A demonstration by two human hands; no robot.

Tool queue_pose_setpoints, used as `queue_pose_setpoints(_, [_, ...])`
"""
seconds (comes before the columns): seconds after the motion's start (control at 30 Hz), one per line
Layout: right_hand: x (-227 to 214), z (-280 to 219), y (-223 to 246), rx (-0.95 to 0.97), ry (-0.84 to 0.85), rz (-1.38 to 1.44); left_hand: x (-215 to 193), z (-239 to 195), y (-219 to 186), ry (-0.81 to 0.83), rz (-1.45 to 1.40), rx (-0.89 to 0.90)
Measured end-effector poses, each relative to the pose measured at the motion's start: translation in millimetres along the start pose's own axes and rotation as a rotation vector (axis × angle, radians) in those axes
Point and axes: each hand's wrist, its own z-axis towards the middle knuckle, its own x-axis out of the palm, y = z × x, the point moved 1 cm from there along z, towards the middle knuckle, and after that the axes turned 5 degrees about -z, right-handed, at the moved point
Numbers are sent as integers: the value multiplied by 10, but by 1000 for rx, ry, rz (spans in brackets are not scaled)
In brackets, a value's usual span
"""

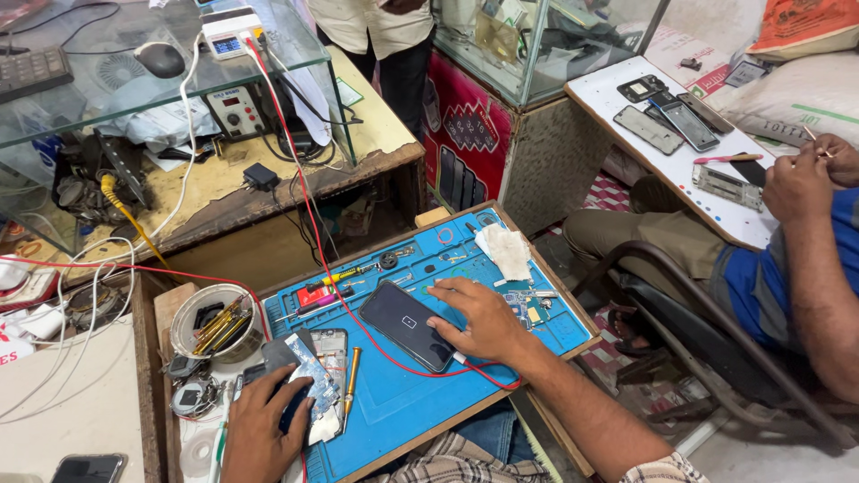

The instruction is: The person holds a blue circuit board and repeatedly touches its surface with a finger, likely testing electrical continuity. They briefly reach for a power strip and adjust a cable, then resume handling the board. A smartphone and other tools remain on the workbench.

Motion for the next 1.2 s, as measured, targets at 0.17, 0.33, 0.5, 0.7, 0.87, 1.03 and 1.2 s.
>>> queue_pose_setpoints(0.17, [32,-4,-31,16,13,7,41,-25,62,18,1,-24])
queue_pose_setpoints(0.33, [37,-17,-31,40,25,22,158,-70,222,-44,-22,72])
queue_pose_setpoints(0.5, [-37,16,-5,30,-63,8,316,-46,426,-21,42,40])
queue_pose_setpoints(0.7, [-94,29,-67,138,-152,80,517,-72,690,-21,53,37])
queue_pose_setpoints(0.87, [-147,24,-169,242,-253,197,584,-63,785,-47,56,66])
queue_pose_setpoints(1.03, [-157,8,-319,497,-171,871,518,-84,677,-47,53,46])
queue_pose_setpoints(1.2, [-140,-73,-343,525,-103,1479,334,-72,454,-84,15,92])
